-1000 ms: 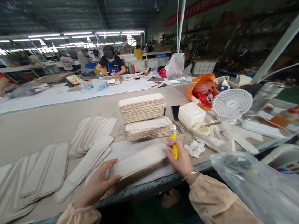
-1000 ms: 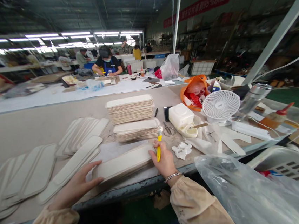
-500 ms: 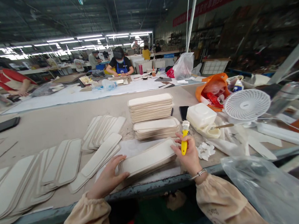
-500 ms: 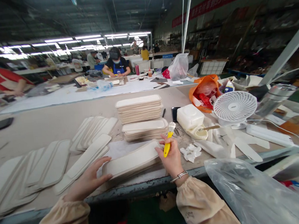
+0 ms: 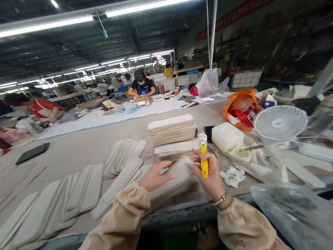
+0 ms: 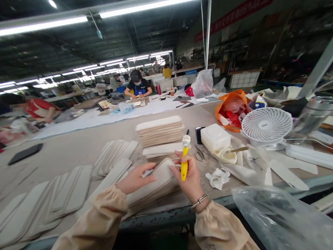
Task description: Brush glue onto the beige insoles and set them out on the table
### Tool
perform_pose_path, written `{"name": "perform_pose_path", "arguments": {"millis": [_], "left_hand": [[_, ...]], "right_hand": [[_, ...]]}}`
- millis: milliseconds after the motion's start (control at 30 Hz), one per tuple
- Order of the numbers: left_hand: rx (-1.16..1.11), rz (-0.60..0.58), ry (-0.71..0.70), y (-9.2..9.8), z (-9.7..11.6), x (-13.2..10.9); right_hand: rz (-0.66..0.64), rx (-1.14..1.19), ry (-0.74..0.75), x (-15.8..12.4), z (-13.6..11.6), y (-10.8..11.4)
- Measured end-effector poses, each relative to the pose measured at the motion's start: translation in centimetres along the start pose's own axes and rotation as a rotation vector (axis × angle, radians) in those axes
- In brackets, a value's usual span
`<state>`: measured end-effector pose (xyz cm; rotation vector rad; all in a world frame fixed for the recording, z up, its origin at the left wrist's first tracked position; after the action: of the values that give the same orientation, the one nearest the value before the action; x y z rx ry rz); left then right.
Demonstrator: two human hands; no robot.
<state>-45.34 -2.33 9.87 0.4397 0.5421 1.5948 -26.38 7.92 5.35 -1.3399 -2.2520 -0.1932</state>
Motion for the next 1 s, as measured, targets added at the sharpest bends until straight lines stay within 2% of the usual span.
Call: {"name": "perform_pose_path", "arguments": {"millis": [133,300,433,533,667,733,833,933,1000], "left_hand": [[0.076,-0.081,-0.006,-0.7,0.7,1.9],[0.103,-0.015,0.044,-0.6,2.2,1.9],[0.036,0.002,0.04,-0.4,3.8,1.5],[-0.136,-0.056,0.069,-0.6,3.9,0.7],[-0.543,-0.241,0.337,-2.1,2.0,-1.6],[-0.741,-0.286,0.393,-3.2,0.9,-3.3],[-0.947,-0.237,0.407,-4.7,-0.1,-5.8],[-1.037,-0.176,0.451,-5.9,-0.2,-7.6],[-1.061,-0.086,0.442,-6.6,0.1,-8.2]], "right_hand": [[0.008,0.012,0.009,0.5,-0.8,-0.1],[0.02,-0.045,0.031,1.0,-0.7,0.3],[0.036,-0.027,0.006,1.2,-0.2,0.9],[0.071,0.058,-0.012,1.6,-0.3,1.4],[0.147,0.137,-0.044,2.3,-0.4,2.6],[0.191,0.181,-0.067,2.6,-0.1,3.2],[0.242,0.227,-0.095,2.9,0.8,4.0],[0.274,0.248,-0.116,3.1,1.6,4.4],[0.281,0.251,-0.121,3.1,2.0,4.6]]}}
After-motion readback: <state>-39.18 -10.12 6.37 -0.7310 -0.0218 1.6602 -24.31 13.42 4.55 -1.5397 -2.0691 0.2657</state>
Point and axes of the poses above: each hand's wrist, its own x-axis towards the middle knuckle, its own y-axis out of the back of the hand, z = x × y, the point moved 1 cm from there along x, towards the middle knuckle, and after that the axes turned 5 degrees about -z, right-handed, at the moved point
